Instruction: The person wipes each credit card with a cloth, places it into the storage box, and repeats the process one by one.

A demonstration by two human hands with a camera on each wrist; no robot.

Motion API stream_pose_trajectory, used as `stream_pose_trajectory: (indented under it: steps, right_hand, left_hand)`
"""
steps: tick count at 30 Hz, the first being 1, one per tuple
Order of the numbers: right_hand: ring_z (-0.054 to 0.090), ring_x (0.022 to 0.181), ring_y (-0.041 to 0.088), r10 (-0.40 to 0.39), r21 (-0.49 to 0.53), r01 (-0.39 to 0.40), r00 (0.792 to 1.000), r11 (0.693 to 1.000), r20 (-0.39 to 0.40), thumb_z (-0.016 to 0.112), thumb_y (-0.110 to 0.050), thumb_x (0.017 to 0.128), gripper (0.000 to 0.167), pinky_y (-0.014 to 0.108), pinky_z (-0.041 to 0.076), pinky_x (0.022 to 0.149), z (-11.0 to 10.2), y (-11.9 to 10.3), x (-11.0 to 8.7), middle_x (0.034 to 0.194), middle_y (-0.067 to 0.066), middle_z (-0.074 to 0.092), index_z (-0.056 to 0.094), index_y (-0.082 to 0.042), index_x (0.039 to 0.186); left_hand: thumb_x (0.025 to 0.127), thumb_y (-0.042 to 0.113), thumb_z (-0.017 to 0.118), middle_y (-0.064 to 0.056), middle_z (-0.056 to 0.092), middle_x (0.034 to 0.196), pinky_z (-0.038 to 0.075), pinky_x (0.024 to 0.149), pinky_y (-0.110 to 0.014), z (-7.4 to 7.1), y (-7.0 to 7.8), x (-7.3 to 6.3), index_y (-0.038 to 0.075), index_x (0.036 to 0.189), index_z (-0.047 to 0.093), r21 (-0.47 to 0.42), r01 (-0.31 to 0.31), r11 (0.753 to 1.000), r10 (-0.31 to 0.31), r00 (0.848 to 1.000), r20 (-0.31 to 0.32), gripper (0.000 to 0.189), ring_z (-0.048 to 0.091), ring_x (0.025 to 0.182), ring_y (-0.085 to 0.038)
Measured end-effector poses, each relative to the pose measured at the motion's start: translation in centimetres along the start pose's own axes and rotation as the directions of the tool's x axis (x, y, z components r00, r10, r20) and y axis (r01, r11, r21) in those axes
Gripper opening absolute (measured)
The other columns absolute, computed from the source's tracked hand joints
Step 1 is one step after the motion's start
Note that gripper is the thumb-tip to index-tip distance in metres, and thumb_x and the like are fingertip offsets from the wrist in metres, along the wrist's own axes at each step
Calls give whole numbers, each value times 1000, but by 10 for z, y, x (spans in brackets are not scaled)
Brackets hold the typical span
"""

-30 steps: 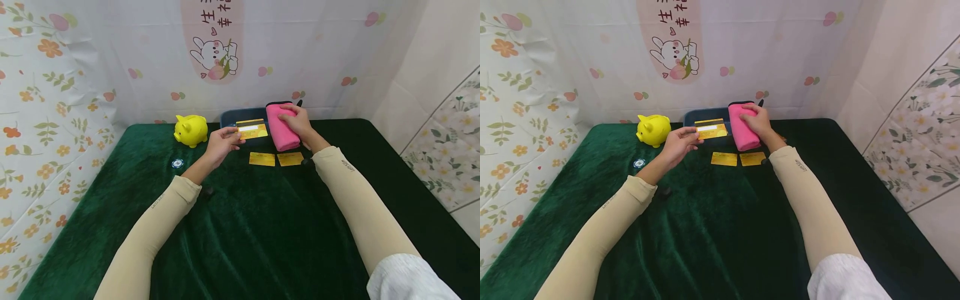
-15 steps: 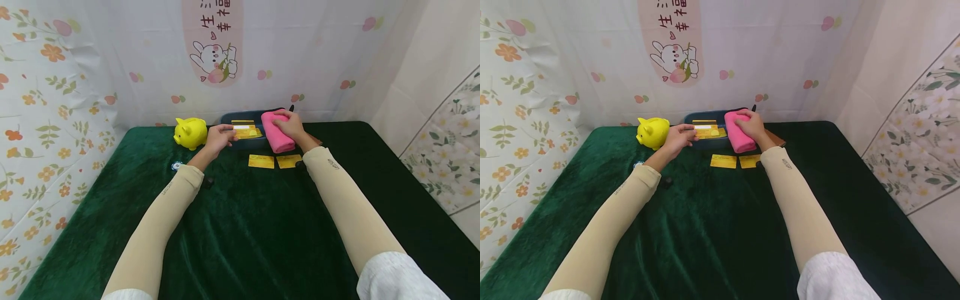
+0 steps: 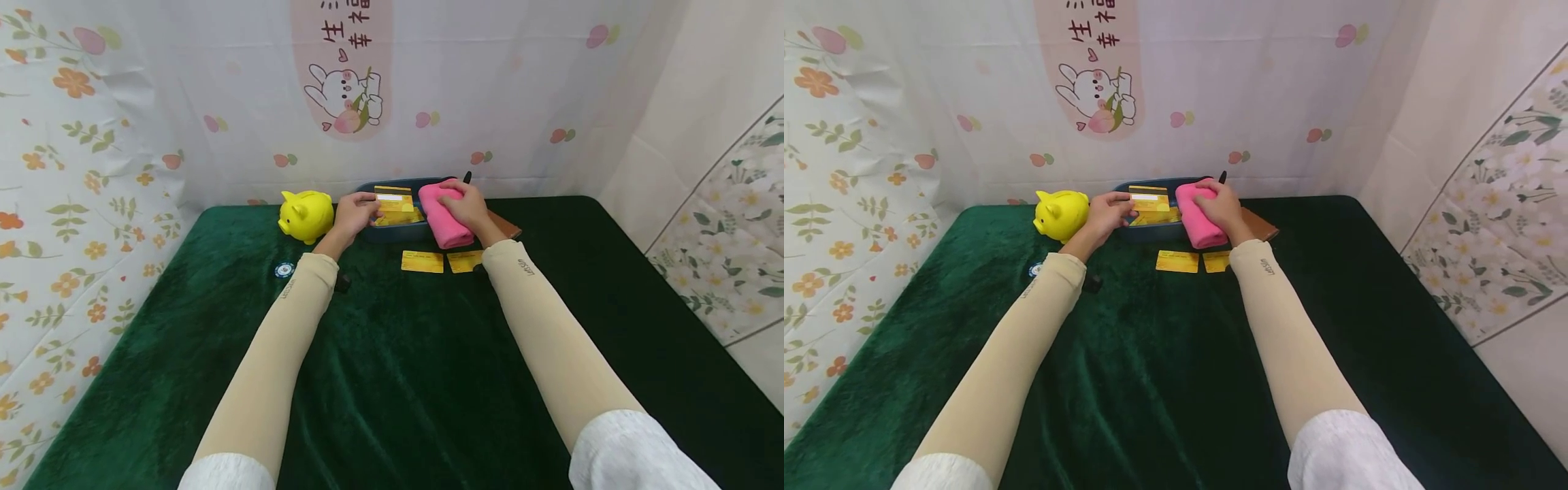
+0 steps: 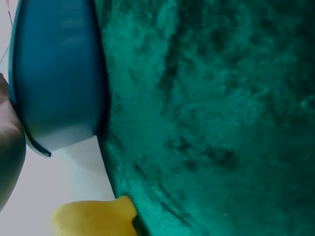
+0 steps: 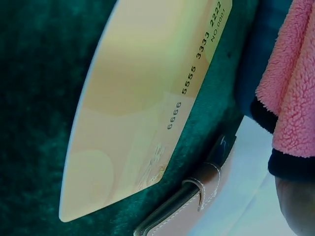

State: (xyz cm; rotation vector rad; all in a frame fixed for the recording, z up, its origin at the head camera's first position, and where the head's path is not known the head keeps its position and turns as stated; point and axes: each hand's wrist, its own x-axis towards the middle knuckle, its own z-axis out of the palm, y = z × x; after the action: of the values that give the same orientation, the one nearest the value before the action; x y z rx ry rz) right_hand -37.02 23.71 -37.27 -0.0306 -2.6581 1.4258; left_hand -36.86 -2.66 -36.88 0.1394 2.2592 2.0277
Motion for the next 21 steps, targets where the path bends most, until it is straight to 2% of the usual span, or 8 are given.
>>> stream_pose_trajectory:
  steps: [3,8,14,21]
  right_hand:
    - [49,111,31,-12,36,13,1000,999,-18,61,-34,98,40,40,51,83,2,2,-1,141,13,47,60,-21,135]
    - [50,111,30,0,59,2,999,998,-33,60,-33,98,38,40,52,84,5,5,-2,139,11,48,60,-23,135]
    - [52,107,30,7,56,-3,998,998,-57,61,-33,98,37,41,51,84,7,5,-4,140,11,49,61,-23,134]
    - [48,116,30,8,59,-4,998,998,-58,61,-34,99,39,43,53,88,8,5,-7,140,12,49,59,-23,137]
  left_hand:
    - [100,15,60,-17,69,118,53,63,-22,-1,-5,3,-2,132,58,10,4,1000,-4,1000,-15,36,63,109,-37]
    - [101,19,60,-16,71,115,50,54,-18,-4,-12,2,0,130,59,82,20,996,-19,1000,-6,35,69,100,-29]
    - [101,20,60,-15,71,112,54,59,-19,-4,-14,2,0,128,60,122,29,992,-30,1000,9,33,70,84,-19]
    - [102,19,58,-13,72,113,55,62,-21,0,-11,2,1,130,59,198,21,980,-21,1000,0,33,71,88,-19]
